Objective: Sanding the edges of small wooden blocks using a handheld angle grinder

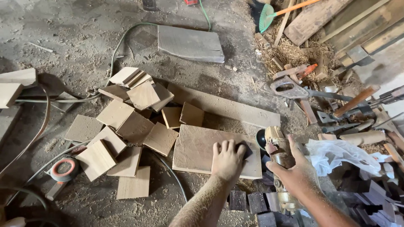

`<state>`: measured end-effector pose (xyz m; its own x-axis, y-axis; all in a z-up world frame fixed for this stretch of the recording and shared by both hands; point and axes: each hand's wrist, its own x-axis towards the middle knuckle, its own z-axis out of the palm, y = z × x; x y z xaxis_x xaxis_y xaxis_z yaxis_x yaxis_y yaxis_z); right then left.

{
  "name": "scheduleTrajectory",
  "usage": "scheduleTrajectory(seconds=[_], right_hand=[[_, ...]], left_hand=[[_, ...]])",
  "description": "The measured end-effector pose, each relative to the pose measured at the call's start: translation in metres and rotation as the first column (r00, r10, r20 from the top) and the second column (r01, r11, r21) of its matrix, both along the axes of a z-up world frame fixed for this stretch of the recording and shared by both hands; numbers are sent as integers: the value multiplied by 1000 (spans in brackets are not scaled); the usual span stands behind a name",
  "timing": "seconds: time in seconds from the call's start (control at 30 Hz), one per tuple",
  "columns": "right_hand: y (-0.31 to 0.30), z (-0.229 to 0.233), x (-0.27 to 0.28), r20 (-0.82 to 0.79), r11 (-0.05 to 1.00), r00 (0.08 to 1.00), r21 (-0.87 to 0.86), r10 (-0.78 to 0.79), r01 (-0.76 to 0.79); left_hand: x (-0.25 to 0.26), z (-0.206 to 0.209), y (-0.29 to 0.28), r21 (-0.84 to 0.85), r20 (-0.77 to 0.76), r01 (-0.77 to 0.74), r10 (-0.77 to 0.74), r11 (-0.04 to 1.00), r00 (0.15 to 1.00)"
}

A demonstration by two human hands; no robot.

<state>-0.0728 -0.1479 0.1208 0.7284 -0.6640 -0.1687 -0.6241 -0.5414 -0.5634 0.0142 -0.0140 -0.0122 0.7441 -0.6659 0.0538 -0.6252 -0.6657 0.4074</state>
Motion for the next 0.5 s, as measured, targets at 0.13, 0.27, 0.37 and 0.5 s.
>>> scheduleTrajectory(seconds=[0.13, 0.27, 0.37, 0.5], right_hand=[[4, -3, 2, -1, 1000, 1000, 11, 0, 0], [8, -9, 2, -12, 999, 999, -12, 43, -43], [17, -6, 4, -37, 999, 999, -6, 32, -32], [19, -16, 3, 58, 997, 996, -23, 71, -70]], left_hand=[[-16, -16, 5, -45, 99, -54, 58, 998, 993], [-42, 0, 19, 45, 24, 26, -27, 999, 999], [-54, -21, 19, -30, 88, 34, -32, 999, 996], [-53, -19, 22, -109, -3, 73, -74, 991, 997]])
